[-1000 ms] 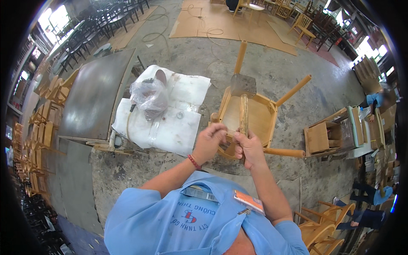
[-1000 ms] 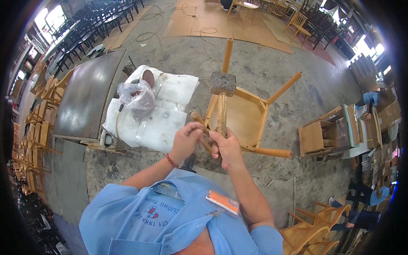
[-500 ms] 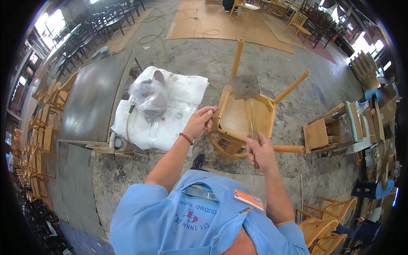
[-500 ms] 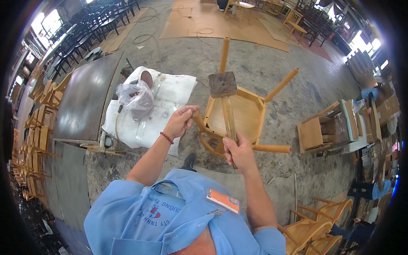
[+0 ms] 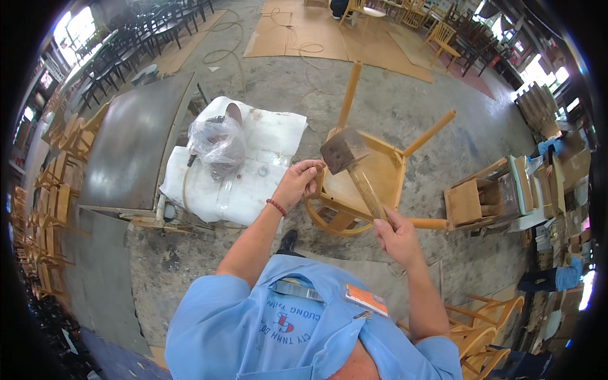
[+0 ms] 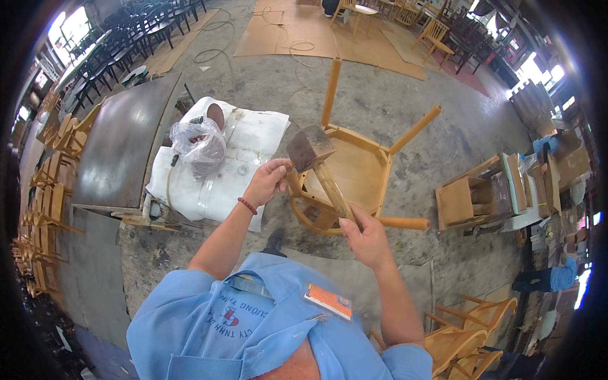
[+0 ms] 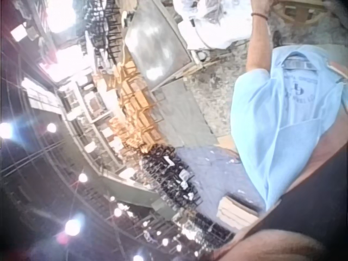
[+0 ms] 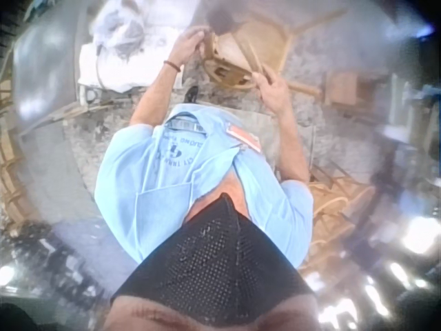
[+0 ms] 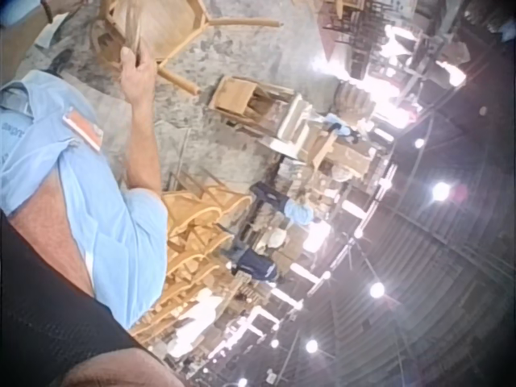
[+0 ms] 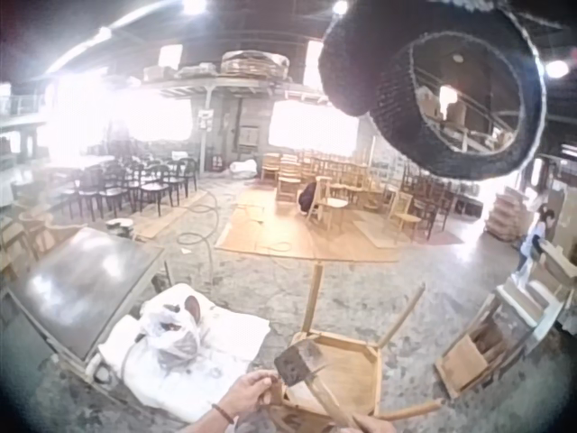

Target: The person assembles wooden chairs by inserting dowels into leg holes and tapping them with a hammer. The person also uses a power sander on the chair seat and wipes the surface with a cloth. Completed chairs are moved and stacked with other chairs.

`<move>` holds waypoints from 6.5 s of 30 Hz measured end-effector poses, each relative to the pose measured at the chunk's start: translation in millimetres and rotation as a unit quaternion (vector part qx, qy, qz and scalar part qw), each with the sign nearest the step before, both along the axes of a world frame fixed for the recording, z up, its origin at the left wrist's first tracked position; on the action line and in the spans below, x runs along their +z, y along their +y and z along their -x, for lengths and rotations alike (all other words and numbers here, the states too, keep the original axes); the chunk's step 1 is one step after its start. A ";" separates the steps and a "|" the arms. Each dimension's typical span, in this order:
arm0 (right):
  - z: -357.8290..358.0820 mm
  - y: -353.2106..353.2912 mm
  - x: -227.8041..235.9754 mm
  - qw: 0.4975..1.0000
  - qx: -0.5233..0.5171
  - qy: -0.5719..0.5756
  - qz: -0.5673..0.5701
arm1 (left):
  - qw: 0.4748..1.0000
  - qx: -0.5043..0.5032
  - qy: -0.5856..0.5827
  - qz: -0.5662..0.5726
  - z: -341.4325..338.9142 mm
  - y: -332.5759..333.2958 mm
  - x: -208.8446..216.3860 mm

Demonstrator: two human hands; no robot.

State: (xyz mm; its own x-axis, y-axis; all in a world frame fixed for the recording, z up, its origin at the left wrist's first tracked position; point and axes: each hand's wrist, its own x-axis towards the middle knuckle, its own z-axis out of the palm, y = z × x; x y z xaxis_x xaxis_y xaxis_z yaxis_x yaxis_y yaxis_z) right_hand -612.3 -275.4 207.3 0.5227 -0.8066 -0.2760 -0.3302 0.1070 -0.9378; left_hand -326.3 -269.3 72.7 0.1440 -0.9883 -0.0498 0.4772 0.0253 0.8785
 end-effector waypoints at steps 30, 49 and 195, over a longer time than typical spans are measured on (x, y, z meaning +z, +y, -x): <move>-19.4 -12.9 60.9 0.928 0.044 -0.164 0.332 | 0.969 0.064 -0.230 -0.068 16.9 8.6 -5.7; -4.4 -43.3 11.1 0.862 0.187 0.290 0.372 | 0.938 0.090 -0.312 -0.125 26.6 6.7 -9.6; 415.9 1687.7 -41.8 -0.060 -0.990 -0.046 -0.123 | 0.045 -0.929 -0.334 -0.149 924.0 1485.2 -132.1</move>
